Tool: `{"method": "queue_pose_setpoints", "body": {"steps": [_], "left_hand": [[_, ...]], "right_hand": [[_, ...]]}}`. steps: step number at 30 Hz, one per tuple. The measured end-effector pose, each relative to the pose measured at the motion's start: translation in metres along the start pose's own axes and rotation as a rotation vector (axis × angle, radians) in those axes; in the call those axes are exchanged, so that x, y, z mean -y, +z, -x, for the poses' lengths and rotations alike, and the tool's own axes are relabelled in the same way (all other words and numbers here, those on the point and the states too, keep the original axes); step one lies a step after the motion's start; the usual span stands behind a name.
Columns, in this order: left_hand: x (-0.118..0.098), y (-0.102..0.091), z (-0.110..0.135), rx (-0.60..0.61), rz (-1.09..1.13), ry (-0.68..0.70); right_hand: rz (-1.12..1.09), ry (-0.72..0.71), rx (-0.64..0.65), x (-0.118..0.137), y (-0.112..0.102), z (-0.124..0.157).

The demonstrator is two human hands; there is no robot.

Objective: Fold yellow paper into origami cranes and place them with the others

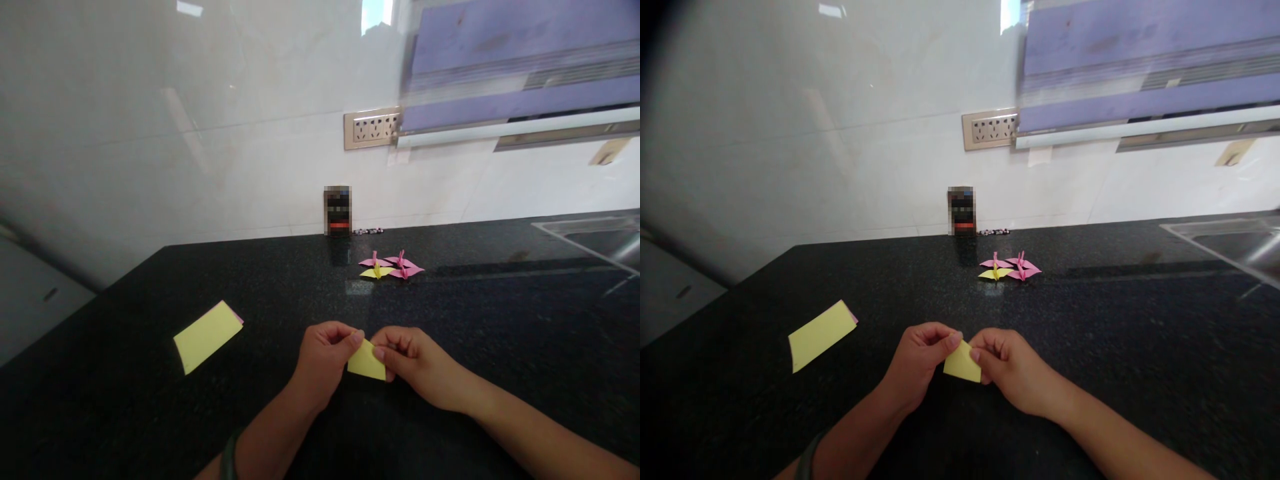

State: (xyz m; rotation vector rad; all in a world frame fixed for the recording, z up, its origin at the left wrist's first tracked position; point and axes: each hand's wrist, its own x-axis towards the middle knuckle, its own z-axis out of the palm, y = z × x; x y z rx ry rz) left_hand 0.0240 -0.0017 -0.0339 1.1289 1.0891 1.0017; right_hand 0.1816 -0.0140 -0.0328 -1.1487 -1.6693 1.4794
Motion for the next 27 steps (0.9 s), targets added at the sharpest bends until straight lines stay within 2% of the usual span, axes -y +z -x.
{"method": "queue_pose_setpoints", "body": {"steps": [7,12,16,21,24,27], "left_hand": [[-0.0058,-0.0002,-0.0001,-0.031,0.031,-0.008],[-0.0050,0.0013,0.0014,-0.008,0.000,0.000],[-0.0030,0.0005,0.0000,-0.005,-0.002,0.004],[-0.0043,0.0017,-0.0014,0.021,0.010,-0.084],[-0.0066,0.0038,-0.0004,0.078,-0.034,-0.168],[-0.0077,0.0059,0.0017,0.134,-0.049,-0.217]], "right_hand": [[-0.144,0.014,0.059,0.0032,-0.0070,0.0012],[0.014,0.011,-0.042,0.0027,-0.0005,-0.0006],[-0.018,0.045,-0.044,0.0013,0.0004,-0.0020],[-0.086,0.019,-0.185,-0.0027,-0.0034,-0.0047],[-0.076,-0.014,-0.262,-0.0057,-0.0067,-0.0052],[-0.021,-0.039,-0.288,-0.0063,-0.0090,-0.0038]]}}
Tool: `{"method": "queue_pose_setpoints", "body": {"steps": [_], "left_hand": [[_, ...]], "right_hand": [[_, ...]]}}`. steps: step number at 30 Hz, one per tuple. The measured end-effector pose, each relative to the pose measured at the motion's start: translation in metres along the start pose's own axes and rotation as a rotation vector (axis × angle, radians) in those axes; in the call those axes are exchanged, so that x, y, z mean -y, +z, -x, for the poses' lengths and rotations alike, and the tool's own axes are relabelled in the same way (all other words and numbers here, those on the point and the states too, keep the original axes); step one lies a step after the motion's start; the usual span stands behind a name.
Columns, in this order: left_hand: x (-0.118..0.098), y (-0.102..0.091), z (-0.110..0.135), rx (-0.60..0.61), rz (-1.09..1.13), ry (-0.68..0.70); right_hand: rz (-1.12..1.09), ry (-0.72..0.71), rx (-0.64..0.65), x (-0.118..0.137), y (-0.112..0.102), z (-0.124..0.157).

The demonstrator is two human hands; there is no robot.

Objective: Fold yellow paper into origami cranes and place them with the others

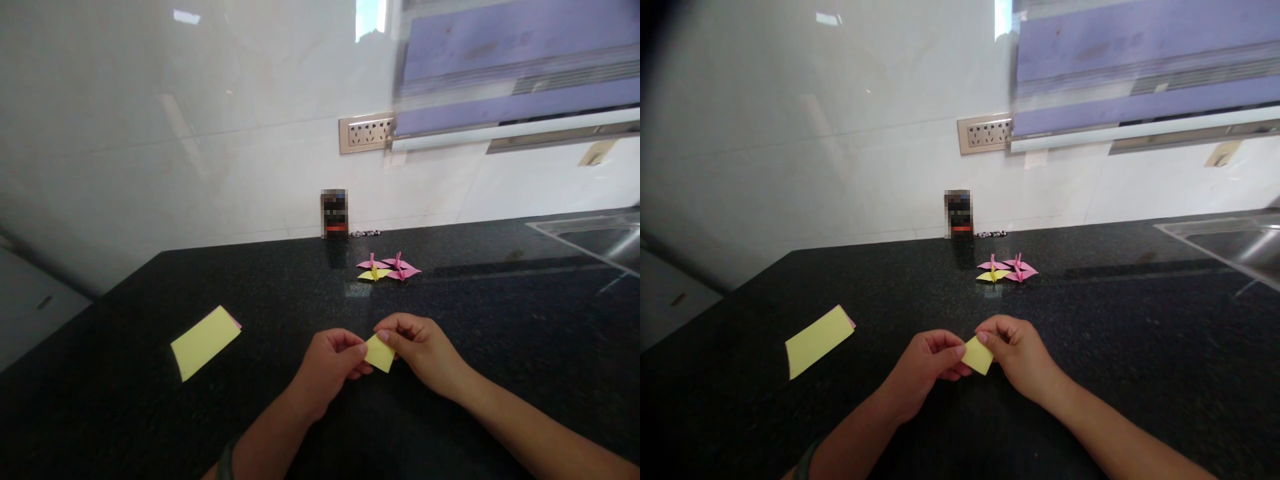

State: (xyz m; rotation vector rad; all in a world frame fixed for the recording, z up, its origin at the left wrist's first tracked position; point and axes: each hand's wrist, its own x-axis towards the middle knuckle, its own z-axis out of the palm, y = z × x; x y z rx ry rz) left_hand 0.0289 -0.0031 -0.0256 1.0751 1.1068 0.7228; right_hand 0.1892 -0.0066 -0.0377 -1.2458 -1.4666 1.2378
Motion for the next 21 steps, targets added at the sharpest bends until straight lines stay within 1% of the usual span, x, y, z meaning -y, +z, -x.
{"method": "queue_pose_setpoints", "body": {"steps": [3,5,7,9,11,13,17,21], "left_hand": [[0.001,0.001,0.001,0.073,-0.029,0.010],[0.003,0.001,0.001,0.096,-0.043,0.030],[0.004,0.000,0.000,0.063,-0.009,0.037],[0.004,-0.003,-0.002,-0.001,0.052,0.037],[0.003,-0.005,-0.003,-0.058,0.097,0.034],[0.002,-0.007,-0.004,-0.084,0.111,0.035],[0.001,-0.007,-0.004,-0.088,0.115,0.028],[0.002,-0.006,-0.004,-0.089,0.118,0.027]], "right_hand": [[0.107,-0.057,0.042,0.003,-0.001,0.002],[0.203,-0.129,0.055,0.006,-0.003,0.004],[0.296,-0.246,0.023,0.009,-0.005,0.005],[0.388,-0.403,-0.024,0.012,-0.007,0.007],[0.501,-0.545,-0.015,0.014,-0.009,0.008],[0.633,-0.646,-0.006,0.013,-0.011,0.009],[0.854,-0.731,0.001,0.009,-0.012,0.006],[0.948,-0.834,-0.012,0.009,-0.013,0.004]]}}
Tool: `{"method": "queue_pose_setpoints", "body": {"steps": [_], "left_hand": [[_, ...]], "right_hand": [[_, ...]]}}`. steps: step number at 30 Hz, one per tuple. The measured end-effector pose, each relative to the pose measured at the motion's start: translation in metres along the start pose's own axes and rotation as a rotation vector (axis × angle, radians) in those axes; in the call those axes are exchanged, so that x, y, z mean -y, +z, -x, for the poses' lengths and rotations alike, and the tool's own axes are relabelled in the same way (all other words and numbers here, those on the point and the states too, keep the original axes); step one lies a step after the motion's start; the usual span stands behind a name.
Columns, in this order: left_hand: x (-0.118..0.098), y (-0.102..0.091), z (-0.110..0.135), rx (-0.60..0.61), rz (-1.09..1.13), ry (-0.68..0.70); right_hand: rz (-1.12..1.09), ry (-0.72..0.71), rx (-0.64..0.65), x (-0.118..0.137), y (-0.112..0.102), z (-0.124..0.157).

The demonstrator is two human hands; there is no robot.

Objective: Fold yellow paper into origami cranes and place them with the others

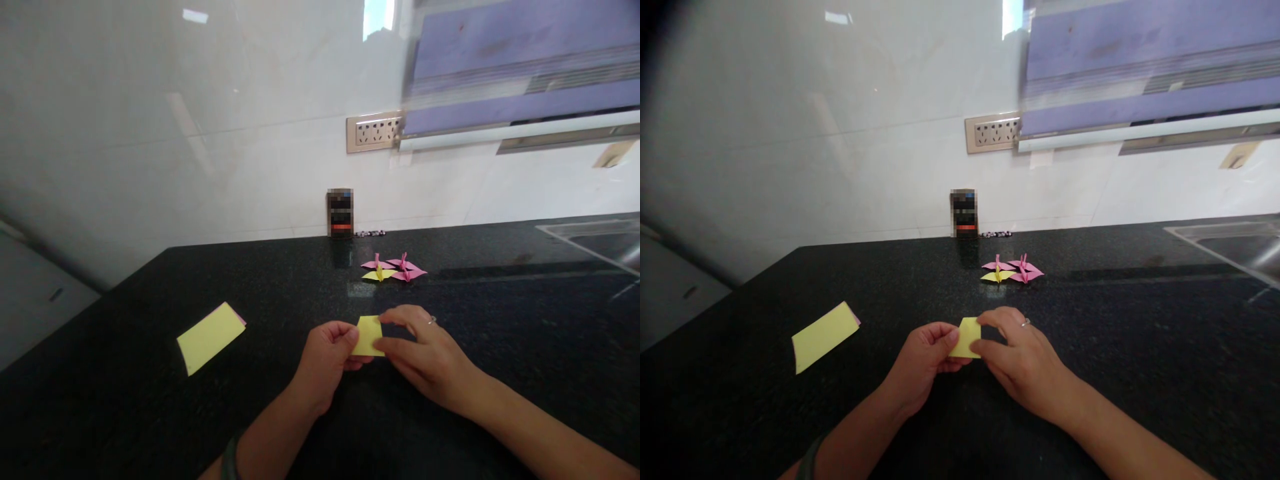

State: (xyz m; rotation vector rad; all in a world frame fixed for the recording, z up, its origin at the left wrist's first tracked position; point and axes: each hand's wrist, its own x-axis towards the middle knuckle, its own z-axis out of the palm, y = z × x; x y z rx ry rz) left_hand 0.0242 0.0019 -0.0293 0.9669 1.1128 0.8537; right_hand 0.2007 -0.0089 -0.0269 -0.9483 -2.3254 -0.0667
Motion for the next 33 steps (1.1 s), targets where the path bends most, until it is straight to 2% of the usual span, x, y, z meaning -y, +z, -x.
{"method": "queue_pose_setpoints", "body": {"steps": [3,6,12,15,21,27,33], "left_hand": [[0.001,0.000,0.000,-0.002,-0.006,0.015],[0.002,0.000,0.000,-0.008,-0.019,0.030],[-0.001,0.003,0.002,0.047,-0.018,0.055],[-0.002,0.004,0.004,0.078,-0.004,0.046],[-0.003,0.006,0.006,0.110,0.004,0.042],[-0.001,0.007,0.005,0.131,-0.035,0.054],[0.005,0.006,0.002,0.124,-0.157,0.158]], "right_hand": [[0.007,-0.023,-0.022,0.001,-0.001,-0.001],[-0.056,0.021,-0.033,0.003,0.001,-0.001],[-0.286,0.307,-0.068,0.010,0.008,-0.001],[-0.353,0.388,-0.095,0.012,0.011,-0.002],[-0.455,0.447,-0.096,0.012,0.014,-0.003],[-0.454,0.499,-0.105,0.012,0.016,-0.002],[-0.446,0.516,-0.070,0.014,0.015,-0.005]]}}
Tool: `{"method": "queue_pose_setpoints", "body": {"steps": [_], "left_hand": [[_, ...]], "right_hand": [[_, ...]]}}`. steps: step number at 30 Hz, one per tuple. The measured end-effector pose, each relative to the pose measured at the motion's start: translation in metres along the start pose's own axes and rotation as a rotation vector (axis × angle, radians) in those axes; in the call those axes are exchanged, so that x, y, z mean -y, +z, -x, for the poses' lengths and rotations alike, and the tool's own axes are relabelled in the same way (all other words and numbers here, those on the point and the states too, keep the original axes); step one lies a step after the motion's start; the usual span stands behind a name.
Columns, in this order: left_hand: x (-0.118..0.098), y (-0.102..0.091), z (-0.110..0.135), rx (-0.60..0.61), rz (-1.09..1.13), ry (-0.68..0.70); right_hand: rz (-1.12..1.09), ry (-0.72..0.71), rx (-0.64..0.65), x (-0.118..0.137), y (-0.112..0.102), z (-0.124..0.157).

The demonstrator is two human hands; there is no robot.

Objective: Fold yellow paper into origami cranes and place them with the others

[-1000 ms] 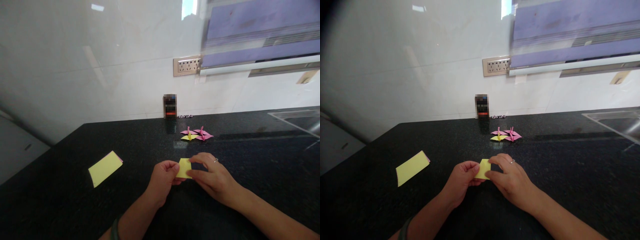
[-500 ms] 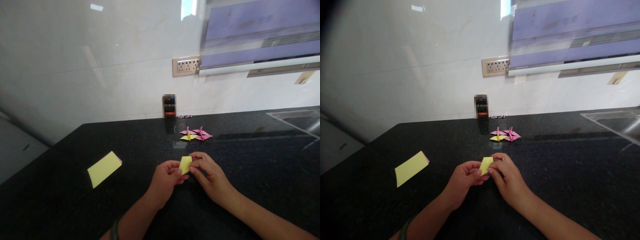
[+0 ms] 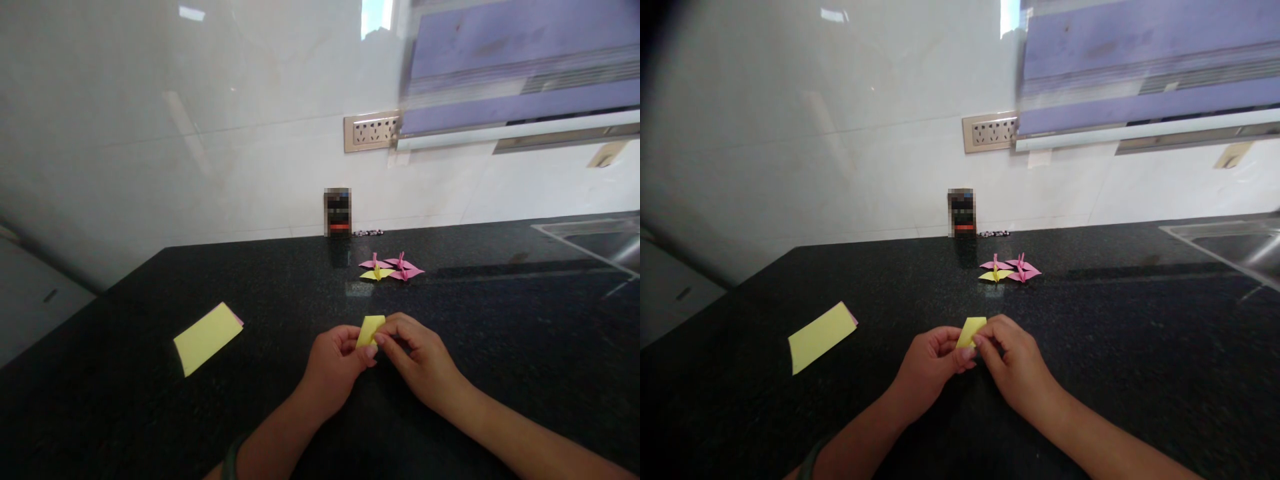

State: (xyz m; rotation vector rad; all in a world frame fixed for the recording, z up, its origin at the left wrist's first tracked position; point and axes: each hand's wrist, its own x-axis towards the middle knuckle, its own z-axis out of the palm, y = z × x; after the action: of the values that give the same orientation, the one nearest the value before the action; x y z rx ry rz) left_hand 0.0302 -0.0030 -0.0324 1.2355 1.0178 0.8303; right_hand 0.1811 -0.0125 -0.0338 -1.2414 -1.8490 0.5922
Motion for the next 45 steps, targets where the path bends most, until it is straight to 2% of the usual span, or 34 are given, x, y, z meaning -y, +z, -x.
{"method": "queue_pose_setpoints", "body": {"steps": [6,9,12,14,16,19,22,26,29,32,36,40,45], "left_hand": [[-0.002,-0.001,0.000,-0.030,-0.163,0.021],[-0.001,-0.006,0.000,-0.005,-0.249,0.054],[-0.001,-0.011,0.001,0.059,-0.390,0.088],[-0.003,-0.014,0.002,0.093,-0.512,0.144],[-0.006,-0.015,0.004,0.100,-0.619,0.230],[-0.013,-0.015,0.006,0.097,-0.713,0.338],[-0.018,-0.014,0.007,0.083,-0.740,0.376],[-0.013,-0.015,0.005,-0.011,-0.615,0.347],[-0.007,-0.014,0.002,-0.065,-0.308,0.245],[-0.007,-0.012,0.001,-0.004,-0.108,0.157],[-0.012,-0.007,0.002,0.048,-0.025,0.099],[-0.015,-0.004,0.003,0.019,0.035,0.077],[-0.014,-0.005,0.003,-0.005,-0.007,0.068]], "right_hand": [[0.003,0.053,0.029,0.000,0.001,0.002],[-0.010,0.098,0.009,-0.002,0.001,0.003],[-0.035,0.059,-0.011,-0.004,-0.002,0.003],[-0.032,0.008,0.084,-0.004,-0.005,0.002],[-0.026,0.020,0.200,-0.003,-0.006,0.002],[-0.073,0.121,0.297,-0.003,-0.004,0.002],[-0.180,0.248,0.345,-0.004,0.000,0.002],[-0.406,0.399,0.388,0.000,0.006,0.003],[-0.525,0.459,0.261,0.005,0.010,0.003],[-0.622,0.476,0.159,0.008,0.012,0.004],[-0.651,0.484,0.174,0.011,0.012,0.004],[-0.647,0.476,0.191,0.010,0.012,0.005],[-0.632,0.475,0.183,0.007,0.013,0.004]]}}
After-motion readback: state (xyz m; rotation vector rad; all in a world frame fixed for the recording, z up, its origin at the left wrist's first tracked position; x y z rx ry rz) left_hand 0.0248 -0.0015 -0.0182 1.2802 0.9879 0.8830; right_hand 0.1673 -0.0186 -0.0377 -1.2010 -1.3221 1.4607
